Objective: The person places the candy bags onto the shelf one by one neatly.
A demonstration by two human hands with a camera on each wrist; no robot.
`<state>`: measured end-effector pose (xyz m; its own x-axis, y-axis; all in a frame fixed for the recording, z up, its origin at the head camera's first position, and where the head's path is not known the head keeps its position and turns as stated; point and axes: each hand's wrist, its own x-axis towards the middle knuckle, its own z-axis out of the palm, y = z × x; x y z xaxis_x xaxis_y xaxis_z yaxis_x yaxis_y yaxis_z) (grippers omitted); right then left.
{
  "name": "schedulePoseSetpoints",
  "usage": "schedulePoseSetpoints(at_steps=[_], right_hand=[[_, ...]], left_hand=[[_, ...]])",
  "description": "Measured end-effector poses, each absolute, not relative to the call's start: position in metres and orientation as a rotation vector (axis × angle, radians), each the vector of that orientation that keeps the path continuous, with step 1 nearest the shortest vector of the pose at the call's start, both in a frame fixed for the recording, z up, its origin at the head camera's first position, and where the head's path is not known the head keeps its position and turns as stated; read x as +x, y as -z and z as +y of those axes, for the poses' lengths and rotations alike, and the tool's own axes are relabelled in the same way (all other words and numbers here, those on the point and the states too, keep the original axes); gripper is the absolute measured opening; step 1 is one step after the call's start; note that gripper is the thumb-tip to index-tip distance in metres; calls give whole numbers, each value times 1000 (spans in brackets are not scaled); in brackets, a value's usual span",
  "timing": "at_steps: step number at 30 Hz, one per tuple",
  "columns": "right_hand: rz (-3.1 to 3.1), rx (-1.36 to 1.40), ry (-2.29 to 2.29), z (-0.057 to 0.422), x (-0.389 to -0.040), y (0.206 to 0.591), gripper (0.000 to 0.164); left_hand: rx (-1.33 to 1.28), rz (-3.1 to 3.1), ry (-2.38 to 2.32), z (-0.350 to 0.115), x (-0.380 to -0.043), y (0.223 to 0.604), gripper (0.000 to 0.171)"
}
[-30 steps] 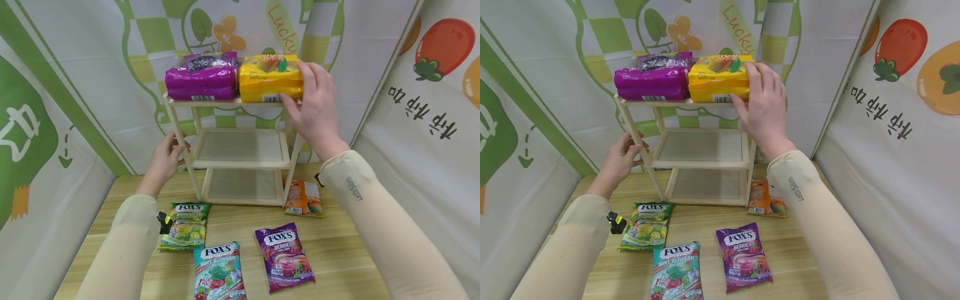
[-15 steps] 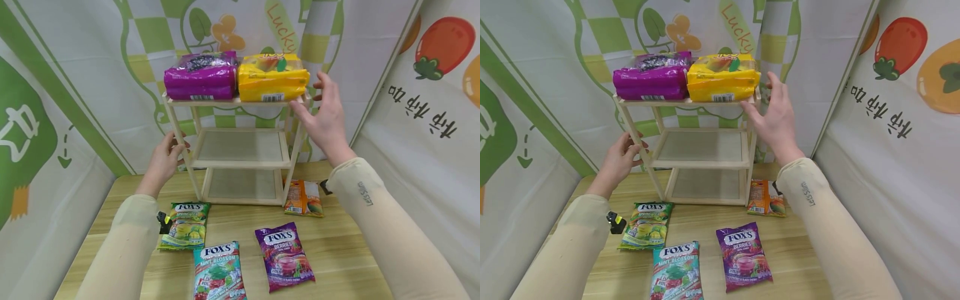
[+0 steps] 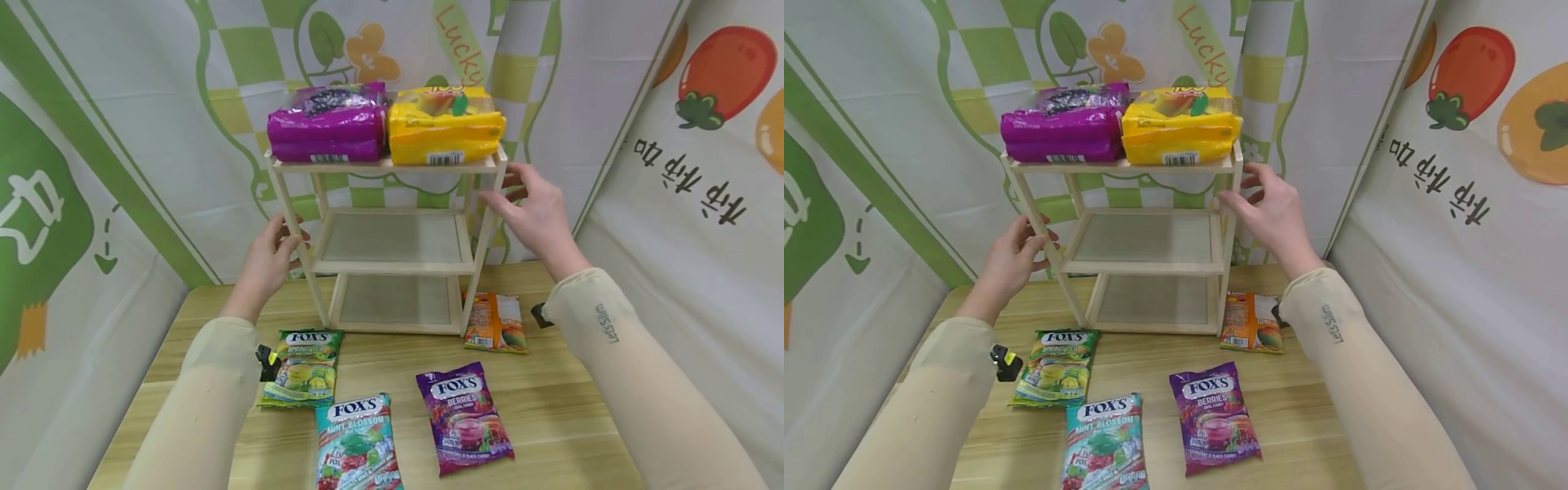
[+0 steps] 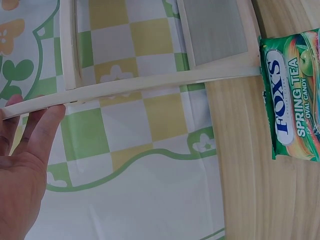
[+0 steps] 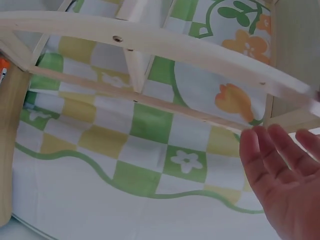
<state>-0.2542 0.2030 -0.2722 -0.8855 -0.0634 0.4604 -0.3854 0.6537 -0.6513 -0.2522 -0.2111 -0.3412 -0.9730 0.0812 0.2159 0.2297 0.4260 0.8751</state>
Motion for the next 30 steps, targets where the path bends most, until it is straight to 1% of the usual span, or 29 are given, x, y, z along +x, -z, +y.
schedulePoseSetpoints(at_steps=[8,15,22,25,30], right_hand=[[-2601,324,-1232,210,-253,277,69],[-2680,345,-1272,213,-256,283,67],[-2790,320,-1348,216,-256,289,82],[-2802,329,-1389,217,-256,290,81],[-2797,332,-1459,218,-257,292,72]], left_hand=[[-261,-2540,1572,-210,-253,341,36],[-268,-2550,1550,-211,-253,341,39],[-258,-2546,1564,-211,-253,340,39],[-261,-2543,1568,-211,-252,339,39],[-270,-2543,1570,-211,-252,340,39]])
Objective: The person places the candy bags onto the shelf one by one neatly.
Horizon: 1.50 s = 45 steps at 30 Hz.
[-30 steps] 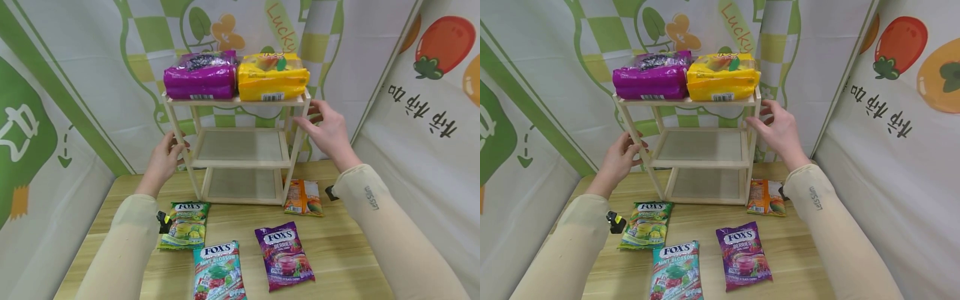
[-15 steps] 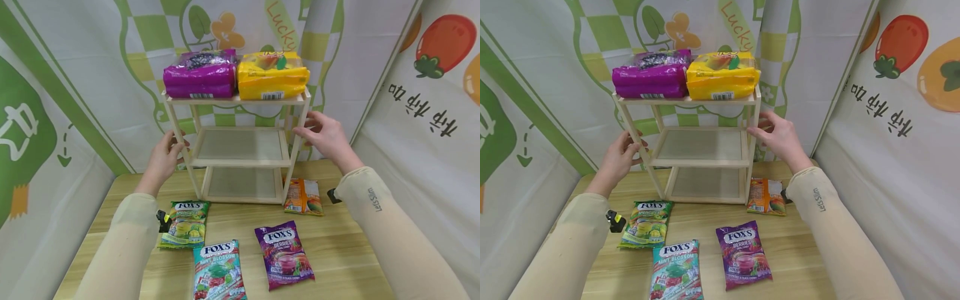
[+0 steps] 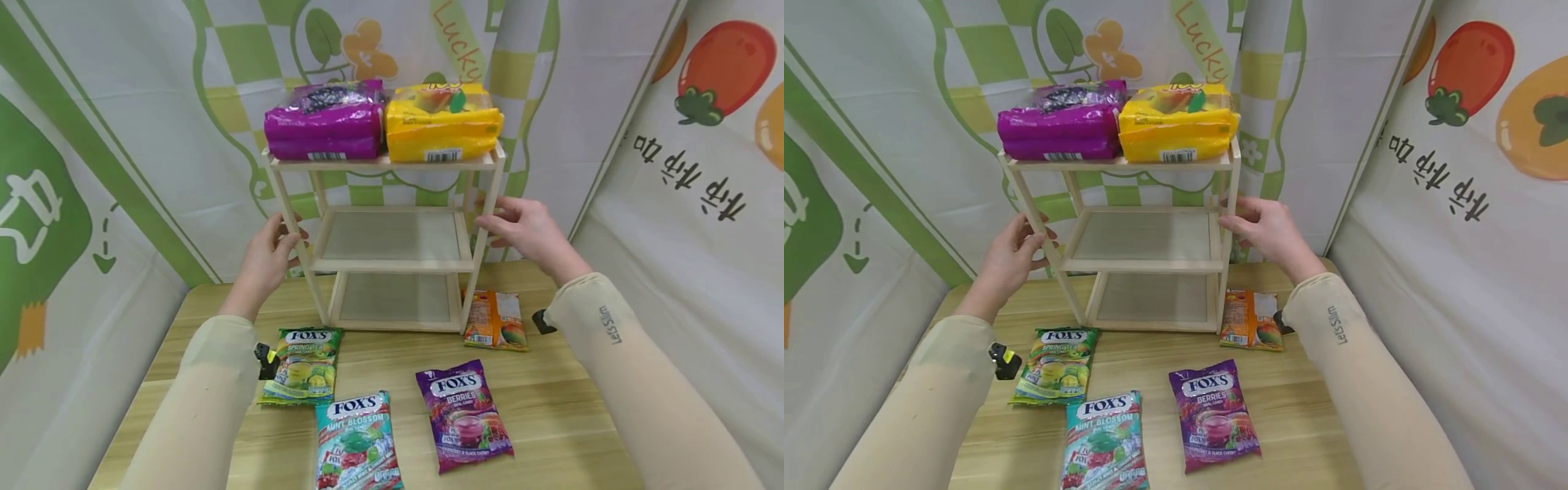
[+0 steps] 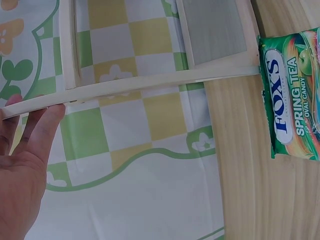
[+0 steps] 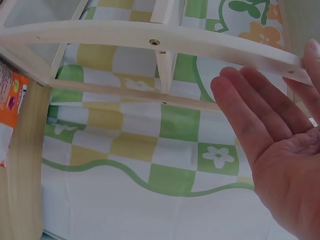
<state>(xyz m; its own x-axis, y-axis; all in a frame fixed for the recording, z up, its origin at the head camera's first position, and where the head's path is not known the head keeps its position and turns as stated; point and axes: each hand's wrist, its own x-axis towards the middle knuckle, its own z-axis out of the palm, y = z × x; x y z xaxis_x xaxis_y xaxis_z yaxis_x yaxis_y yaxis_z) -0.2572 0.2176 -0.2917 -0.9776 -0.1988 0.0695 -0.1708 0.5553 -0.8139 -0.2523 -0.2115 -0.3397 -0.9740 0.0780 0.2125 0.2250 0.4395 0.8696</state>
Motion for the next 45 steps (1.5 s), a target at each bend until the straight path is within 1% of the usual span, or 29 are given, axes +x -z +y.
schedulePoseSetpoints(at_steps=[8,16,35,39,45], right_hand=[[2659,-274,1521,217,-259,294,62],[2637,-284,1565,216,-259,298,53],[2599,-317,1604,215,-257,302,47],[2588,-321,1608,215,-257,303,47],[2586,-312,1606,215,-258,301,49]], left_hand=[[-268,-2545,1559,-211,-251,339,37],[-256,-2552,1543,-210,-249,338,36],[-239,-2553,1546,-210,-249,341,39],[-246,-2568,1552,-211,-248,340,43],[-259,-2667,1560,-220,-240,346,58]])
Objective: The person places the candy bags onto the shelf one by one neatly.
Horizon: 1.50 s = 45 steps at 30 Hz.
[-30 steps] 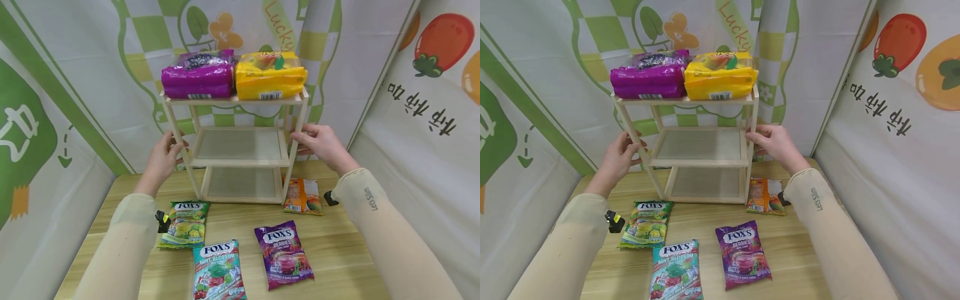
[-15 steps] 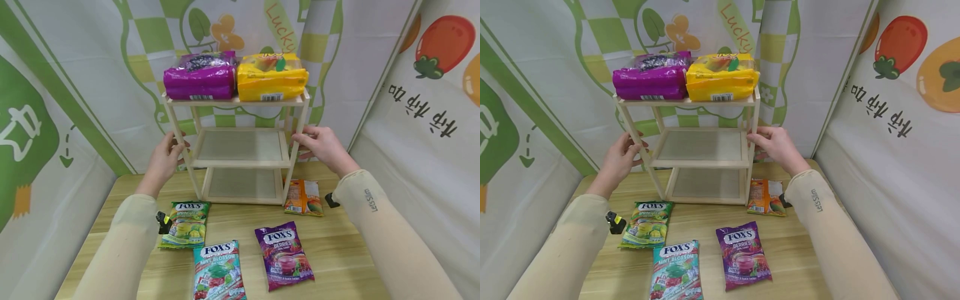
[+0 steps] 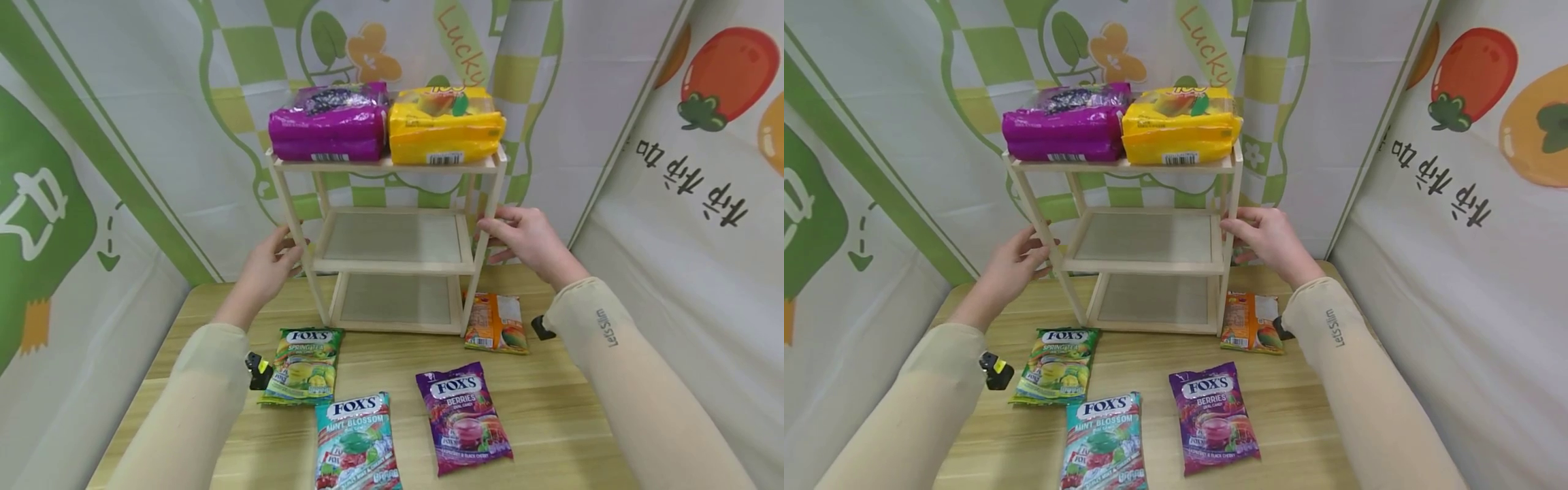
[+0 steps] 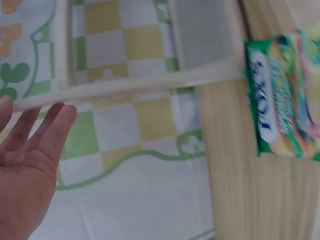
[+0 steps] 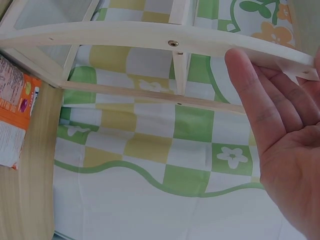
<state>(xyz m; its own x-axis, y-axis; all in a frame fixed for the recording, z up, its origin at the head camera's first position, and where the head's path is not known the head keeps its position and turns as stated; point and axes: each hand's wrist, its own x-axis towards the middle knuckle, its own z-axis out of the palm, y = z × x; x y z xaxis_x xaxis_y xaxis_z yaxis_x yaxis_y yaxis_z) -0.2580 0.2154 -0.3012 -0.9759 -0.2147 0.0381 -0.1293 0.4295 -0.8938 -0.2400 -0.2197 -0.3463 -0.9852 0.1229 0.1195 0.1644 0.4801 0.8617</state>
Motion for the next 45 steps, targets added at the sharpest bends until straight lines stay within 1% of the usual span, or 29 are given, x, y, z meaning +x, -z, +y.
schedulePoseSetpoints(at_steps=[4,10,16,21,29,32,45], right_hand=[[2589,-310,1596,216,-258,302,50],[2590,-305,1585,216,-259,301,49],[2581,-304,1603,216,-258,300,48],[2587,-305,1590,216,-258,301,50],[2601,-307,1560,216,-258,302,52],[2607,-308,1559,216,-258,302,52],[2595,-310,1588,216,-258,301,49]], left_hand=[[-224,-2770,1535,-230,-233,358,64],[-189,-2848,1521,-245,-227,372,62],[-143,-2952,1412,-255,-222,386,66],[-59,-3006,1418,-260,-217,399,65],[27,-3081,1468,-268,-210,419,69],[37,-3113,1453,-271,-208,425,72],[144,-3227,1415,-274,-197,447,71]])
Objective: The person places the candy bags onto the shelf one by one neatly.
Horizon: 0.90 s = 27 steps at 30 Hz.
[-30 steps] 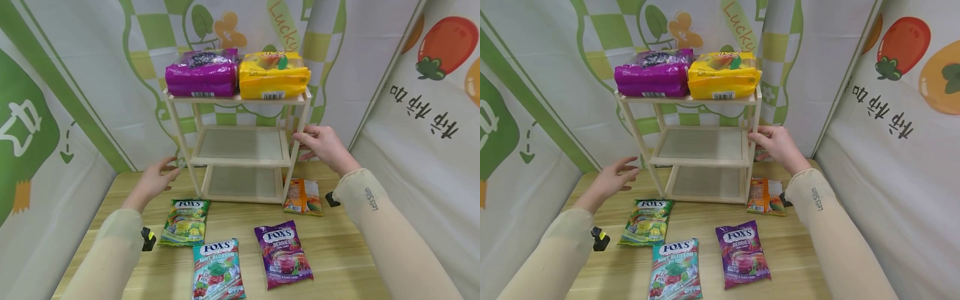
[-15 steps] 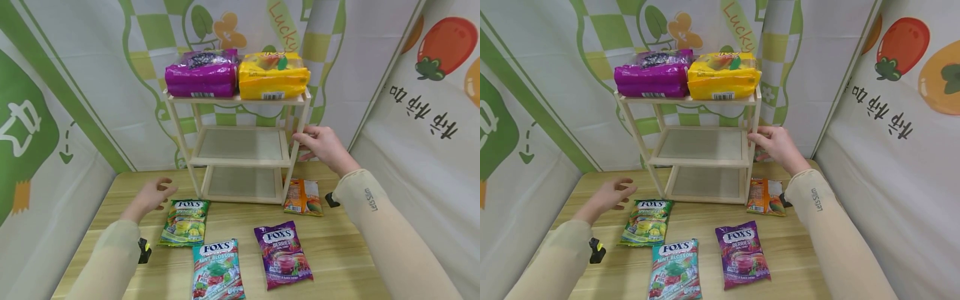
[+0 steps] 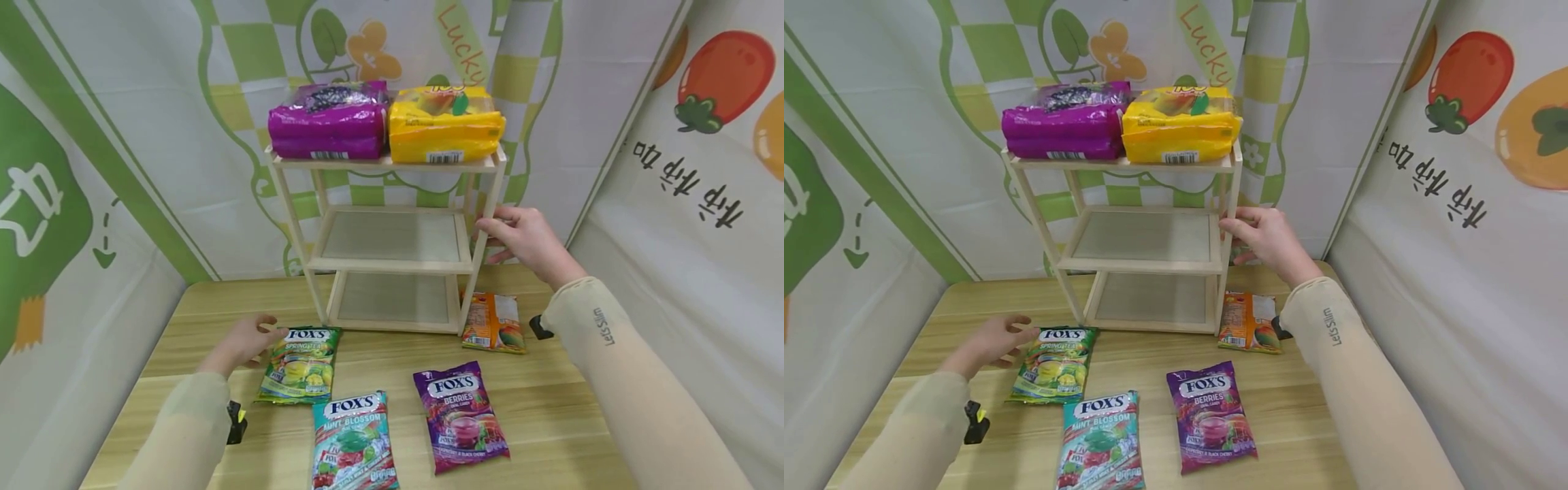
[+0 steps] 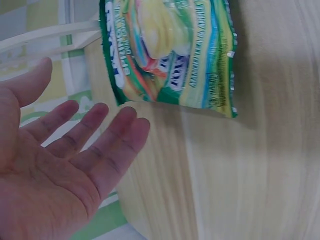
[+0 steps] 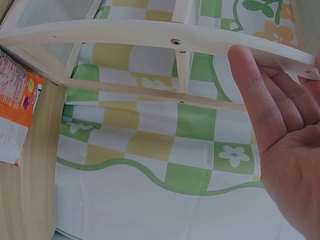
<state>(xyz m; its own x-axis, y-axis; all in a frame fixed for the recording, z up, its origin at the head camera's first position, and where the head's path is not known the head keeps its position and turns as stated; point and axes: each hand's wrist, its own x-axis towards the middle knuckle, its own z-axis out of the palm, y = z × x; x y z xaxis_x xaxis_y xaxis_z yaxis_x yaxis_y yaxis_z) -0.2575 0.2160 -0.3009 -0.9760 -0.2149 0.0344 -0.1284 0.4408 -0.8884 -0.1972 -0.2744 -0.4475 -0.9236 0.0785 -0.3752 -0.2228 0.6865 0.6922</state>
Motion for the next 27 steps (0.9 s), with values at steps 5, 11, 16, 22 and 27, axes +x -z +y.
schedulePoseSetpoints(at_steps=[5,11,16,22,27], right_hand=[[2579,-305,1602,216,-257,301,49],[2578,-308,1604,216,-258,301,49],[2575,-308,1615,216,-258,302,47],[2587,-313,1613,215,-258,303,48],[2596,-309,1599,216,-258,303,49]], left_hand=[[-170,2501,-1057,-276,-193,456,71],[-227,2475,-1038,-279,-188,464,77],[-258,2442,-1030,-280,-185,472,80],[-309,2417,-1053,-276,-181,476,81],[-319,2430,-1037,-272,-180,479,74]])
